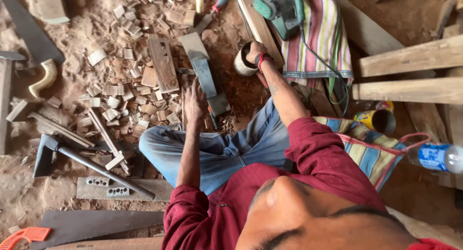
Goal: The person sits on the floor and sharpens a metal chisel blade on a grinding stone. They repeatedly rub the blade against the stone, occasionally dipping a small block into a container of liquid and applying it to the stone surface.
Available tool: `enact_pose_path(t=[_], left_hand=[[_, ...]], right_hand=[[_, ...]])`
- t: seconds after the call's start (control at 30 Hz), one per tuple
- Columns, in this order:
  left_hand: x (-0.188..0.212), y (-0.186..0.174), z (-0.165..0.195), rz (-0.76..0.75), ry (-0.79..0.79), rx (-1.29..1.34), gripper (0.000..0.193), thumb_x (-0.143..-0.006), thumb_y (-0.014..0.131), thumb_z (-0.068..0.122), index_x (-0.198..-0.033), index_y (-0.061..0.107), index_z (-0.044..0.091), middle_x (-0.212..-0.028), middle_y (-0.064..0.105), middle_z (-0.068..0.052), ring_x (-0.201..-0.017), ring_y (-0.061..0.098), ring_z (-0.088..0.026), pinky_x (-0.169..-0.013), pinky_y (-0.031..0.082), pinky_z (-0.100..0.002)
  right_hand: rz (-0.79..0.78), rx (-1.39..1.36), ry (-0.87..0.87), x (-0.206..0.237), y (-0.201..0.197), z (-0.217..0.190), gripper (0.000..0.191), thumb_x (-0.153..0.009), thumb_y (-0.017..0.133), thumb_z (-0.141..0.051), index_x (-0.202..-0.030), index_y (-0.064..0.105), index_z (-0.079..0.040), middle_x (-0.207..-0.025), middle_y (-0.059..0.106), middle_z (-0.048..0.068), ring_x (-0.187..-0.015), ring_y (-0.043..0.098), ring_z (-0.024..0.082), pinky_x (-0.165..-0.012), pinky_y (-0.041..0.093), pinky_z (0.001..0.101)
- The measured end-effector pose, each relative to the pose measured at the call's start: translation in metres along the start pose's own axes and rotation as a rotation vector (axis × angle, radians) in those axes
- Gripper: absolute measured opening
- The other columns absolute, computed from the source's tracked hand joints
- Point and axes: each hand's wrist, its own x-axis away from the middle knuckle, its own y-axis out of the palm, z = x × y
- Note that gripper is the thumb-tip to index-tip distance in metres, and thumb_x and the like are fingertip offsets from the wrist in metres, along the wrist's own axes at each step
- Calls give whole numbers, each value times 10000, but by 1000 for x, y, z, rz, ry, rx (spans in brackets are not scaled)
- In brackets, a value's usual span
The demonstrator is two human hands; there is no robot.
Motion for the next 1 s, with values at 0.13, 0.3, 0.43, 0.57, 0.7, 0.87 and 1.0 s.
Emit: enact_pose_path(t=[0.13, 0.3, 0.43, 0.57, 0.7, 0.87, 1.0], left_hand=[[6, -1, -1, 60, 72, 16, 651, -945, 656, 207, -1550, 421, 164, -1269, 609, -225, -1111, 609, -416, -917, 522, -523], [0, -4, -1, 77, 94, 34, 596, -968, 673, 172, -1523, 456, 156, -1268, 628, -204, -1112, 621, -393, -916, 534, -501], [-19, 0, 13, 34, 94, 59, 569, -960, 648, 157, -1503, 478, 164, -1288, 636, -167, -1119, 634, -318, -898, 573, -438], [-49, 20, 48, -52, 120, 133, 399, -1033, 622, 164, -1429, 585, 164, -1274, 665, -114, -1128, 643, -257, -973, 565, -421], [-84, 52, 99, 24, 428, 86, 342, -942, 645, 124, -1280, 686, 93, -1274, 650, -175, -1200, 591, -353, -1017, 508, -456], [-110, 75, 138, -261, 531, -105, 171, -911, 652, 180, -1051, 738, 132, -1123, 678, -96, -1171, 570, -318, -999, 468, -505], [-114, 81, 146, -312, 618, -221, 166, -877, 640, 234, -964, 771, 180, -1065, 689, -76, -1151, 559, -292, -943, 413, -579]], right_hand=[[-139, 46, 35, 0, 10, -5, 341, -807, 683, -136, -1133, 736, -53, -1196, 688, 291, -1172, 659, 425, -970, 552, 507], [-126, 37, 11, 2, 5, -1, 327, -768, 711, -154, -1086, 746, -83, -1167, 686, 259, -1125, 649, 439, -931, 546, 503], [20, -79, -49, 9, -7, 11, 348, -732, 749, -194, -1073, 755, -121, -1081, 728, 225, -1036, 695, 419, -898, 563, 470], [71, -260, -67, 9, -6, 31, 328, -726, 781, -219, -1032, 761, -101, -1043, 757, 198, -989, 718, 394, -870, 571, 454], [160, -520, -149, 1, 3, 52, 354, -708, 794, -159, -1024, 704, -26, -982, 738, 179, -916, 712, 318, -814, 565, 424], [65, -854, -40, 0, 10, 72, 250, -717, 712, -69, -939, 618, 0, -863, 652, 85, -815, 630, 196, -717, 538, 362], [147, -1044, 10, 8, 17, 83, 216, -725, 697, 4, -921, 608, 19, -854, 640, 74, -785, 600, 168, -683, 516, 319]])
